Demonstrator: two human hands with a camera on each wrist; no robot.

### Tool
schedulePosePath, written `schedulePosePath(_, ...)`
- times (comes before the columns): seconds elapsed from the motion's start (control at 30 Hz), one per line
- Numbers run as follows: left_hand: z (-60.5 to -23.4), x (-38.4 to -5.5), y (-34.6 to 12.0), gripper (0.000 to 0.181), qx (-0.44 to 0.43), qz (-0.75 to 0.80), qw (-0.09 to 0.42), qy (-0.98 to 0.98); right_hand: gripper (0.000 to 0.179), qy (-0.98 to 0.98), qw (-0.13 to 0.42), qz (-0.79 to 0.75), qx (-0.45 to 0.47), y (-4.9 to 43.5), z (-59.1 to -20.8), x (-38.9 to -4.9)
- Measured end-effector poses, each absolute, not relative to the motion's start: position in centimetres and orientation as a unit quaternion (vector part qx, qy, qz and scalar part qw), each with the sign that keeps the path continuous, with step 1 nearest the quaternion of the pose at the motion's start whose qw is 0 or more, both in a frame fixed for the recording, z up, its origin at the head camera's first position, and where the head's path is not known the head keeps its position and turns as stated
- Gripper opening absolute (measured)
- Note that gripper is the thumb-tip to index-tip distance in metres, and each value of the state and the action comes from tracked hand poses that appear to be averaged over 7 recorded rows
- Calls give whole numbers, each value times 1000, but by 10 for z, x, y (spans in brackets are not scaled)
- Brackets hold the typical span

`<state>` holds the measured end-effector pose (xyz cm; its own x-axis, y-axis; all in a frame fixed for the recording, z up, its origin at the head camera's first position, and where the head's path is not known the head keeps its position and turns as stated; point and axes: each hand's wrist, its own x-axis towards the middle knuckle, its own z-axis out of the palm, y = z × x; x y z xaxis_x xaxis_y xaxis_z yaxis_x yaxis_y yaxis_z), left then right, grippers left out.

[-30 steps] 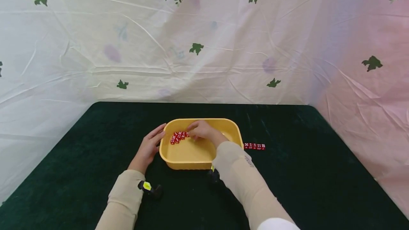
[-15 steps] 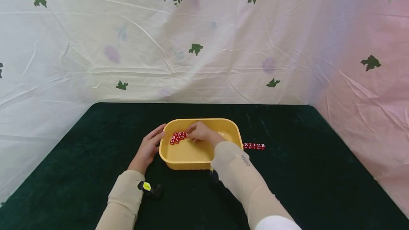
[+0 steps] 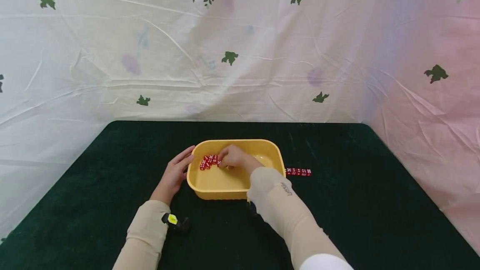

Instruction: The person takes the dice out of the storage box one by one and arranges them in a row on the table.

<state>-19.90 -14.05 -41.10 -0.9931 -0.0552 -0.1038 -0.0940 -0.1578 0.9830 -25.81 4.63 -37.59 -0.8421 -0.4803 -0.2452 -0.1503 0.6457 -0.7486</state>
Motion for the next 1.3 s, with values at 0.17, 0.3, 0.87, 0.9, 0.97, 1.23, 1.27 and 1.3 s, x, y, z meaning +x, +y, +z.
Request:
schedulePosePath(0.17, -413, -200, -140, 38, -55, 759, 14, 649, 14, 883, 215, -378, -179, 47, -377, -259)
schedulePosePath(0.3, -413, -200, -139, 36, -56, 760, 15, 648, 13, 882, 212, -379, -181, 48, -377, -258)
schedulePosePath(0.87, -414, -200, -138, 35, -59, 757, 13, 651, 18, 853, 226, -424, -204, 52, -361, -256)
schedulePosePath(0.9, -413, -200, -138, 35, -59, 756, 13, 651, 18, 853, 224, -425, -205, 53, -359, -256)
schedulePosePath(0.97, -413, -200, -137, 35, -58, 756, 12, 652, 17, 854, 218, -425, -207, 53, -359, -260)
schedulePosePath(1.23, -413, -201, -139, 34, -61, 757, 11, 651, 14, 866, 179, -421, -202, 56, -347, -263)
schedulePosePath(1.27, -412, -201, -139, 34, -62, 757, 10, 650, 13, 867, 178, -420, -200, 57, -345, -264)
schedulePosePath(1.3, -413, -200, -139, 34, -62, 758, 10, 649, 13, 869, 175, -419, -199, 58, -344, -264)
